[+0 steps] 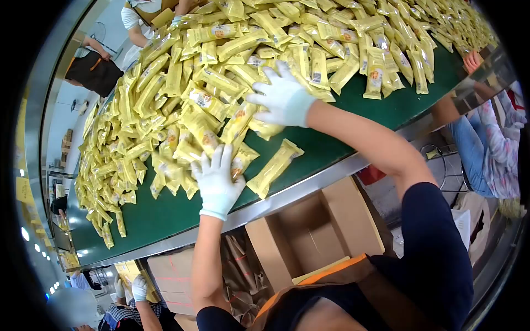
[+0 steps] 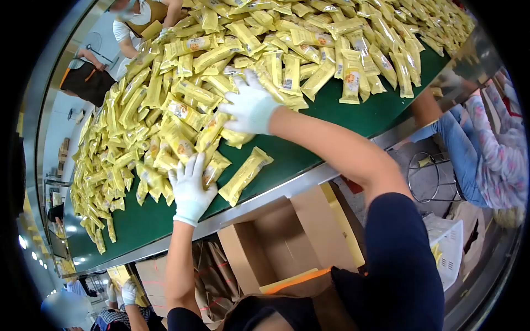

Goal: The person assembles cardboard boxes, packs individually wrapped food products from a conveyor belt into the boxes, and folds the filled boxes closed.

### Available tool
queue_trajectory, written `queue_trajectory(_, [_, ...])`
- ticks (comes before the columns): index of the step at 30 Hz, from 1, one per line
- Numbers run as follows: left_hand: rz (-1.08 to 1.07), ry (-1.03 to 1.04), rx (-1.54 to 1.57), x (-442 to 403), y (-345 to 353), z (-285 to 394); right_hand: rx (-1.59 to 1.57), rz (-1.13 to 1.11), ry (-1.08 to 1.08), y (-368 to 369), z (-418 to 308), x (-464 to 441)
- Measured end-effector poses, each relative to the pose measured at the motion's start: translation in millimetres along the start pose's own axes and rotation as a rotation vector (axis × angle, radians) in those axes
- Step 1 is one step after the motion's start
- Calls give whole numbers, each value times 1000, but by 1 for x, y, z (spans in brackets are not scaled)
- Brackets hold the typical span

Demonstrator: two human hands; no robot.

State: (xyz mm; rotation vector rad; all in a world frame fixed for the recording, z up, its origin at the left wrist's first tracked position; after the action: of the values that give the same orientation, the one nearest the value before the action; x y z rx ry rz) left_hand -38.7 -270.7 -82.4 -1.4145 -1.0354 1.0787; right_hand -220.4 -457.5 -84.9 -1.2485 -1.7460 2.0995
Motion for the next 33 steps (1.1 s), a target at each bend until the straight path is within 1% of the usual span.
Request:
queue_trajectory(1, [2, 2, -16, 9, 4, -3, 9, 3, -17, -12, 8, 16])
queue_trajectory(3, [92, 17, 7, 25, 5, -6, 26, 1, -53, -42, 16, 51])
queue_trajectory(5, [189, 31, -17, 41, 9, -4, -15, -91, -12, -44, 35, 96])
queue_trajectory(6, [237, 24, -4, 51, 18, -6, 6, -98, -32, -54, 42, 110])
queue_trajectory(9, [331, -6, 62, 61, 25, -4, 61, -200, -6, -74, 63, 119])
queue_trajectory(10, [357, -12, 70, 61, 22, -3, -139, -269, 159, -84, 69, 106])
queue_trajectory(13, [397, -29, 108, 61, 23, -5, -265, -166, 505, -75, 76, 59])
queue_trajectory(15, [391, -40, 129, 63, 26, -6, -125, -182, 499, -44, 64, 42])
queue_trajectory(16, [381, -40, 130, 63, 26, -6, -13, -176, 434, -31, 57, 42])
queue_trajectory(18, [380, -37, 129, 63, 27, -8, 44, 30, 271, -40, 32, 53])
queue_trajectory(19, [391, -40, 79, 63, 27, -8, 86, 114, 176, -44, 23, 60])
queue_trajectory(22, [432, -79, -64, 65, 18, -7, 9, 231, 16, -55, 11, 81])
queue_trajectory(25, [530, 95, 254, 40, -12, 1, -53, 337, -28, -77, -9, 84])
queue_trajectory(27, [360, -91, 1105, 13, -28, 24, -99, 356, -65, -94, -30, 77])
queue_trajectory(29, [340, -161, 1541, -16, -40, 42, -226, 408, -99, -102, -53, 65])
queue_trajectory(31, [542, -343, 2117, -29, -53, 58, -318, 343, -142, -101, -69, 55])
queue_trajectory(32, [581, -192, 2174, -33, -47, 52, -517, 162, -107, -101, -72, 51])
queue_trajectory(33, [526, -175, 2064, -31, -48, 47, -667, 156, -5, -106, -71, 47])
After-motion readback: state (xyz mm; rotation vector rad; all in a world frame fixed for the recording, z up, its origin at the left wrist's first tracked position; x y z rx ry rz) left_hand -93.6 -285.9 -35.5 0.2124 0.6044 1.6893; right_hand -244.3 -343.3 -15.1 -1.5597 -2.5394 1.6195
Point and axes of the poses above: each hand's wrist, its own x-axis away from the middle knuckle, its own y-axis out of the palm, z = x × y, the point moved 2 cm from there along -x, towards the middle knuckle, and after that the axes turned 14 degrees about y, right-handed, at the moved point
